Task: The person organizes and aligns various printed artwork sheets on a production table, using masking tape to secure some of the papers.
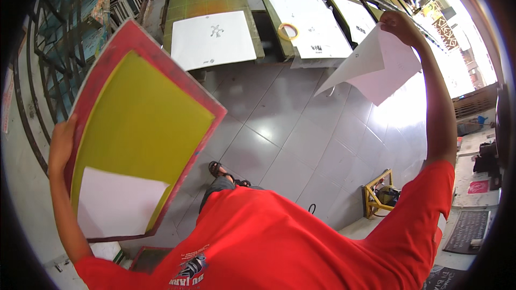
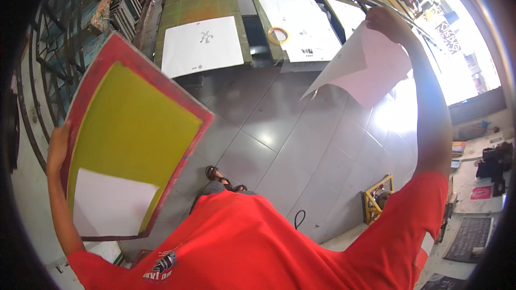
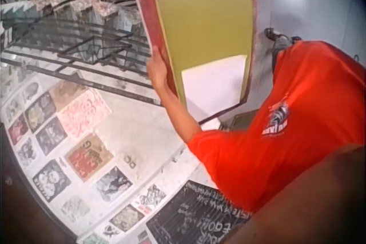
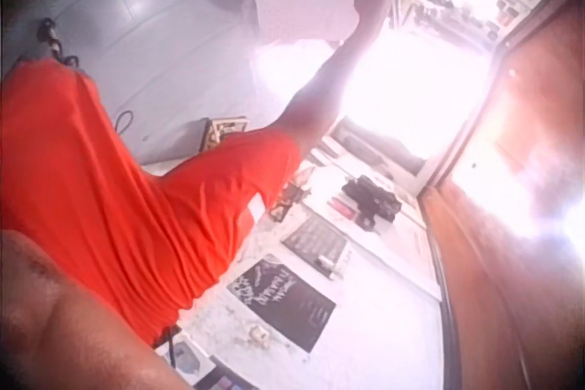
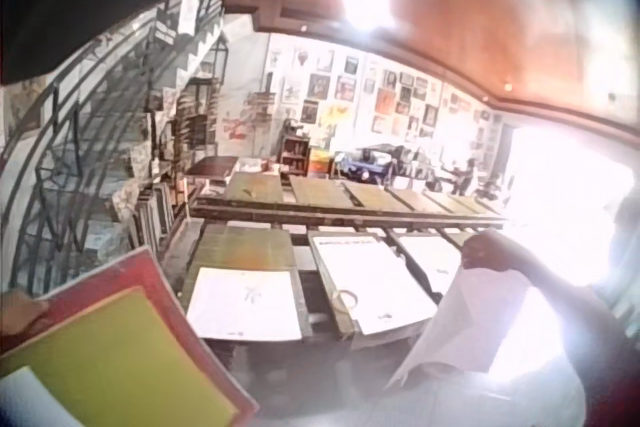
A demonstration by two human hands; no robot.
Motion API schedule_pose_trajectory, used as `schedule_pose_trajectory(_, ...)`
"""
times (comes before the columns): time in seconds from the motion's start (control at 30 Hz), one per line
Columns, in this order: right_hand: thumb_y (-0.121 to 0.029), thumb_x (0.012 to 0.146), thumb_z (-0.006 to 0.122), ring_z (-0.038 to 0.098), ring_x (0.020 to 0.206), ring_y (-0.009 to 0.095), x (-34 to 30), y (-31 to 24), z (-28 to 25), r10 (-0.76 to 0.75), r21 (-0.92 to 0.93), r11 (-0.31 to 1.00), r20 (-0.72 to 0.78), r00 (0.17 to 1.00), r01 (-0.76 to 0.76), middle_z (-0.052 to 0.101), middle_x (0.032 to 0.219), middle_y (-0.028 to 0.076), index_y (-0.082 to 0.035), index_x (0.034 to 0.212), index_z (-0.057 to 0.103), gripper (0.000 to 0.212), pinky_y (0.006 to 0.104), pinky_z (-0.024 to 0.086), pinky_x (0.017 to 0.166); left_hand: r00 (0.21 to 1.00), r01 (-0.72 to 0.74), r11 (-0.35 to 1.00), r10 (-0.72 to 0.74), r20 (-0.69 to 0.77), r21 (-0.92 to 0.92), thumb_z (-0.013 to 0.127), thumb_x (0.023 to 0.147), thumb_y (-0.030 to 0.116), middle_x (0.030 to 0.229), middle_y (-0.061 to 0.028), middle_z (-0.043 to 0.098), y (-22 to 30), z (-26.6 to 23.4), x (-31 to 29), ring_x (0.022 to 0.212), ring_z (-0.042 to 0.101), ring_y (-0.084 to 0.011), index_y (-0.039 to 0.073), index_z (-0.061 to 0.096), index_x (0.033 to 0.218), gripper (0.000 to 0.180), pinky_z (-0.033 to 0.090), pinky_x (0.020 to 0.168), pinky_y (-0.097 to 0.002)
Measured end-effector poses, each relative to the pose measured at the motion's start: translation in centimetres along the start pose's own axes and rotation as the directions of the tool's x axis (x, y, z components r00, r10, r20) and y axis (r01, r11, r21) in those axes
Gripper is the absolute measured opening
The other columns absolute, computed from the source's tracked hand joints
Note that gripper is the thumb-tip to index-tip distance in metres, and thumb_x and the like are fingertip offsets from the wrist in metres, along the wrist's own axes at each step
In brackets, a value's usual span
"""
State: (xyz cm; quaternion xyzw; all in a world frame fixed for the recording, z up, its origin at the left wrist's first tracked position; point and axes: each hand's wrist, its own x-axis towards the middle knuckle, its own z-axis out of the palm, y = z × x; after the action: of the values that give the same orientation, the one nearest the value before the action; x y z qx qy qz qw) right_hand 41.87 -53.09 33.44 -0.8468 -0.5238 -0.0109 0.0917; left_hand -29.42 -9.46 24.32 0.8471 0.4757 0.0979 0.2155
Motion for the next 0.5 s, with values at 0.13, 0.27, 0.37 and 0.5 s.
schedule_pose_trajectory(0.13, -0.014, 0.081, 0.069, 0.065, 0.084, 0.026, 6.3, 3.8, -0.7, -0.078, -0.116, 0.991, -0.026, 0.997, 0.074, 0.068, 0.090, 0.012, -0.001, 0.097, 0.065, 0.021, 0.0374, 0.050, 0.077, 0.980, -0.011, 0.996, 0.029, -0.199, 0.089, 0.045, 0.100, 0.048, 0.073, -0.0080, 0.051, -0.6, -4.0, -4.0, 0.071, 0.045, -0.0176, -0.009, 0.057, 0.092, 0.059, 0.042, 0.075, -0.0344)
schedule_pose_trajectory(0.27, -0.016, 0.081, 0.069, 0.066, 0.081, 0.027, 12.3, 7.3, -0.2, -0.034, -0.167, 0.986, -0.109, 0.993, 0.015, 0.069, 0.088, 0.011, -0.005, 0.098, 0.066, 0.021, 0.0377, 0.051, 0.076, 0.954, 0.166, 0.953, -0.090, -0.286, 0.255, 0.045, 0.099, 0.053, 0.103, -0.0122, 0.054, -0.2, -6.9, -5.5, 0.093, 0.052, -0.0204, -0.006, 0.055, 0.110, 0.060, 0.041, 0.088, -0.0348)
schedule_pose_trajectory(0.37, -0.017, 0.081, 0.068, 0.067, 0.081, 0.027, 16.9, 9.5, 0.7, -0.064, -0.185, 0.982, -0.173, 0.983, 0.031, 0.070, 0.089, 0.012, -0.006, 0.100, 0.066, 0.022, 0.0386, 0.051, 0.074, 0.968, 0.192, 0.971, -0.164, -0.188, 0.143, 0.046, 0.098, 0.053, 0.107, -0.0133, 0.053, 3.3, -7.6, -5.7, 0.097, 0.053, -0.0216, -0.005, 0.054, 0.114, 0.060, 0.040, 0.091, -0.0351)
schedule_pose_trajectory(0.5, -0.016, 0.086, 0.066, 0.069, 0.084, 0.026, 22.1, 11.2, 1.3, -0.082, -0.152, 0.987, -0.182, 0.980, 0.054, 0.071, 0.091, 0.014, -0.003, 0.098, 0.064, 0.017, 0.0369, 0.053, 0.074, 0.931, 0.318, 0.946, -0.297, -0.214, 0.069, 0.047, 0.099, 0.048, 0.105, -0.0132, 0.053, 8.2, -5.1, -5.3, 0.097, 0.053, -0.0216, -0.005, 0.053, 0.114, 0.056, 0.041, 0.091, -0.0352)
